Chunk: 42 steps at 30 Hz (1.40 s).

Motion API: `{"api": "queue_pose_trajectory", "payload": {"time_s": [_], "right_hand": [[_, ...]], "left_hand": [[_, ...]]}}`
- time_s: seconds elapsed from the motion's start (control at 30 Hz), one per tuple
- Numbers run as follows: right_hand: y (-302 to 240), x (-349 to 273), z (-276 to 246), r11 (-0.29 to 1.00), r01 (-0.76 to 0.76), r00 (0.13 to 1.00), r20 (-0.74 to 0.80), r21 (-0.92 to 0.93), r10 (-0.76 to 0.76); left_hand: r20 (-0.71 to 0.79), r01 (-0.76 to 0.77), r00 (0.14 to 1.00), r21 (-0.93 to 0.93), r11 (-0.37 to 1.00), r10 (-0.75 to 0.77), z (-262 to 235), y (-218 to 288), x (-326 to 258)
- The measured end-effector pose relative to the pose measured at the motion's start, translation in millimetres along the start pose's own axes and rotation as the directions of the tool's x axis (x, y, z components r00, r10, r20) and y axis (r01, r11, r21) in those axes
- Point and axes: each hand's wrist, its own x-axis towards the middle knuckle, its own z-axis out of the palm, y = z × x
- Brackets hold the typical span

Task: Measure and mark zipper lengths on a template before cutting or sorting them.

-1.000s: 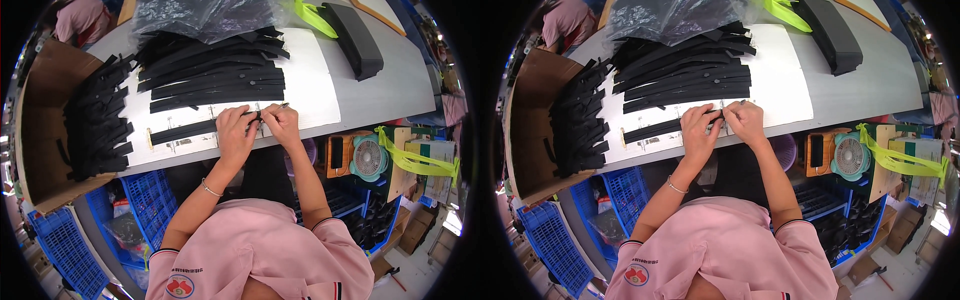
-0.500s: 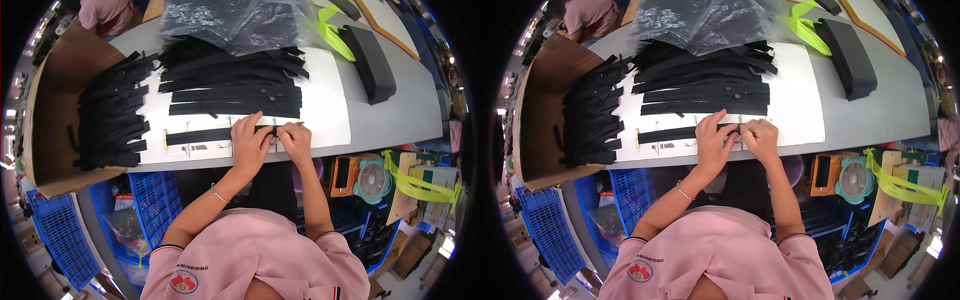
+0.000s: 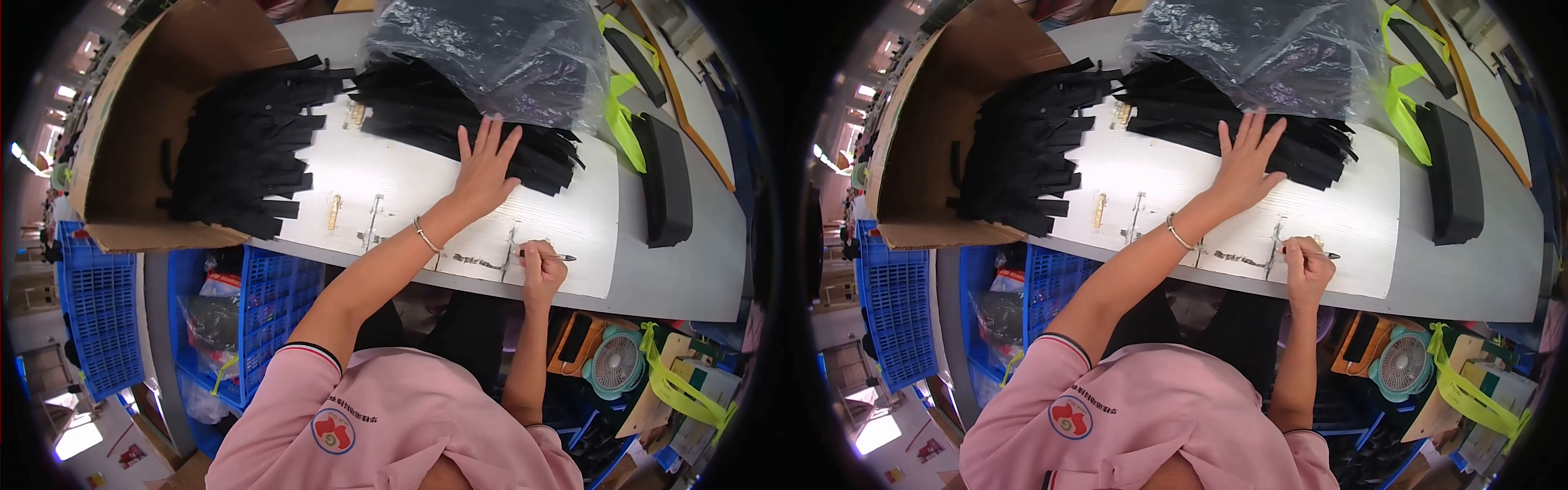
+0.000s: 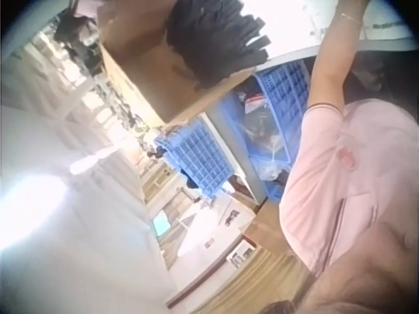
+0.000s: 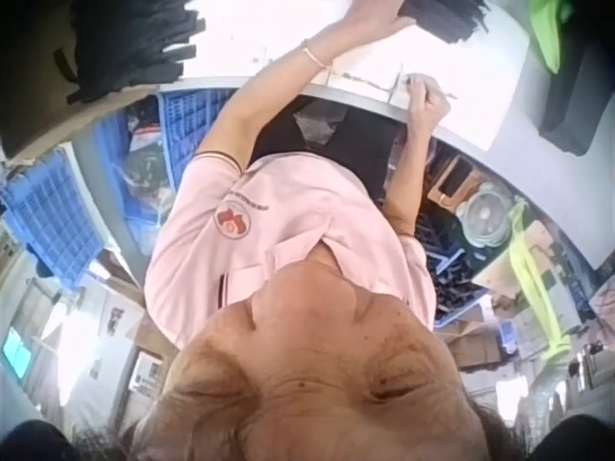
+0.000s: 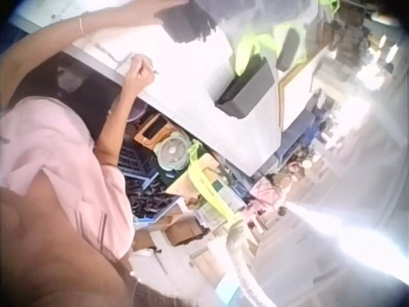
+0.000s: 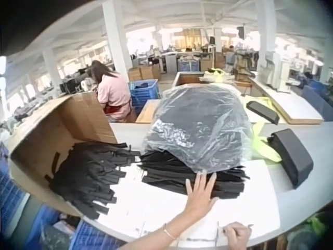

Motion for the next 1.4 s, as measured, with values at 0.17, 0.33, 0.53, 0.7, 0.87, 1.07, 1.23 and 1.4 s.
{"api": "queue_pose_trajectory", "payload": {"time_s": [0.17, 0.33, 0.53, 0.7, 0.87, 1.07, 1.23, 1.4], "right_hand": [[-0.5, 2.5, -3.2, 0.998, -0.049, 0.999, -0.018, -0.035, 0.048], [-4.8, 4.6, 4.0, 1.0, -0.014, 1.0, -0.005, -0.012, 0.014], [-21.2, 5.6, 9.3, 0.998, -0.06, 0.998, 0.007, -0.014, 0.06], [-18.3, 6.8, 8.6, 0.998, -0.066, 0.998, -0.006, -0.024, 0.066], [-19.1, 12.6, 17.5, 0.997, 0.037, 0.999, -0.006, -0.062, -0.037], [-13.4, 9.9, 16.0, 0.998, 0.04, 0.999, -0.032, 0.039, -0.039], [-15.2, -0.2, 15.2, 0.991, 0.13, 0.979, -0.15, -0.042, -0.135], [-16.7, -41.1, 16.0, 0.834, 0.375, 0.901, -0.051, -0.405, -0.43]], "left_hand": [[-0.04, -0.094, 0.995, -0.244, 0.965, 0.086, -25.6, -1.8, -40.5], [-0.281, 0.034, 0.96, 0.075, 0.997, -0.012, -98.1, -64.3, -113.9], [-0.394, 0.452, 0.881, 0.542, 0.708, -0.261, -204.5, -158.5, -152.4], [-0.469, 0.302, 0.882, 0.465, 0.832, -0.058, -229.0, -164.4, -147.7], [-0.344, 0.104, 0.938, 0.426, 0.899, 0.054, -189.6, -124.8, -136.8], [-0.016, -0.049, 0.999, -0.022, 0.999, 0.048, -101.5, -14.8, -130.1], [0.174, -0.039, 0.982, -0.222, 0.974, 0.079, -50.6, 32.8, -113.1], [0.243, 0.023, 0.968, -0.312, 0.95, 0.057, -33.5, 48.6, -100.2]]}}
